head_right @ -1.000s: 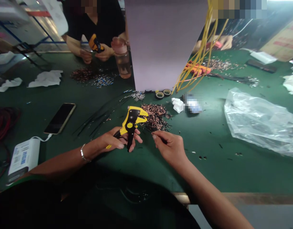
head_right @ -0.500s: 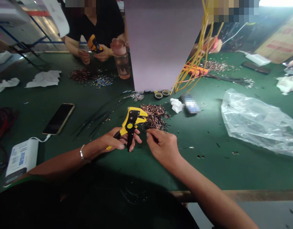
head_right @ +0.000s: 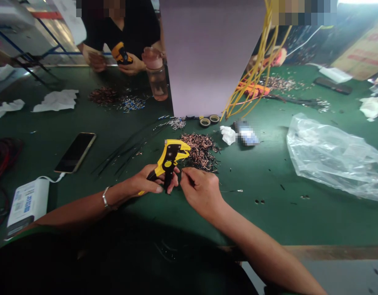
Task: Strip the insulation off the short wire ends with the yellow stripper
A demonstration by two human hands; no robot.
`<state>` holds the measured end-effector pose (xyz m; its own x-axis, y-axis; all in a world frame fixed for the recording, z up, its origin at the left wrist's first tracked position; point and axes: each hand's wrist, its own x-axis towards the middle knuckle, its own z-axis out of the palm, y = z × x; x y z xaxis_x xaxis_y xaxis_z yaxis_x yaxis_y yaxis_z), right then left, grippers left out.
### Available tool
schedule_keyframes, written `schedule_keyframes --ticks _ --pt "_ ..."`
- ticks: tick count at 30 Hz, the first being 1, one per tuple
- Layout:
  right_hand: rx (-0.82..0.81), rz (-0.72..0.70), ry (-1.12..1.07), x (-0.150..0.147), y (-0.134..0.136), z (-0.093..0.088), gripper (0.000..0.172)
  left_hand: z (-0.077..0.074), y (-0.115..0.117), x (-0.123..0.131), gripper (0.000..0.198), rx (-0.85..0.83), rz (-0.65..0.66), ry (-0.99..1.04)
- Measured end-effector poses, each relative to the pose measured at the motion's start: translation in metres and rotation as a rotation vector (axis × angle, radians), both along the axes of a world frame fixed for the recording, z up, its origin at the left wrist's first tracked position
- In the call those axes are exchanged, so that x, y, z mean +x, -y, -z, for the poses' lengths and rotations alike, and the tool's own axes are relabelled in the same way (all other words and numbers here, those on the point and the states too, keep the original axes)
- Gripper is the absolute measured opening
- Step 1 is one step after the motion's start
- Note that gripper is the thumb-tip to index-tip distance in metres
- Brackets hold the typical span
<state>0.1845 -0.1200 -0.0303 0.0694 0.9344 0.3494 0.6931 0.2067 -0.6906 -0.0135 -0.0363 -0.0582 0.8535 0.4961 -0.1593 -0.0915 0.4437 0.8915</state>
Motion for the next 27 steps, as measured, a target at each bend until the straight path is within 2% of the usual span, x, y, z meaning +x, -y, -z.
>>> schedule_keyframes --ticks 7,14,27 --pt "-0.012 -0.014 -0.021 -0.0001 0.0009 -0.0009 0.028 -0.0013 0.0012 0.0026 0.046 0.017 -0.079 -0.059" --pt "-0.015 0.032 -0.039 -0.0006 -0.0002 0.0006 0.027 -0.0066 0.0033 0.0048 0.038 0.129 -0.119 -0.148" --pt "-0.062 0.010 -0.073 -0.0018 0.0001 0.0015 0.028 0.0028 0.0044 0.0040 0.035 0.247 -0.109 -0.157"
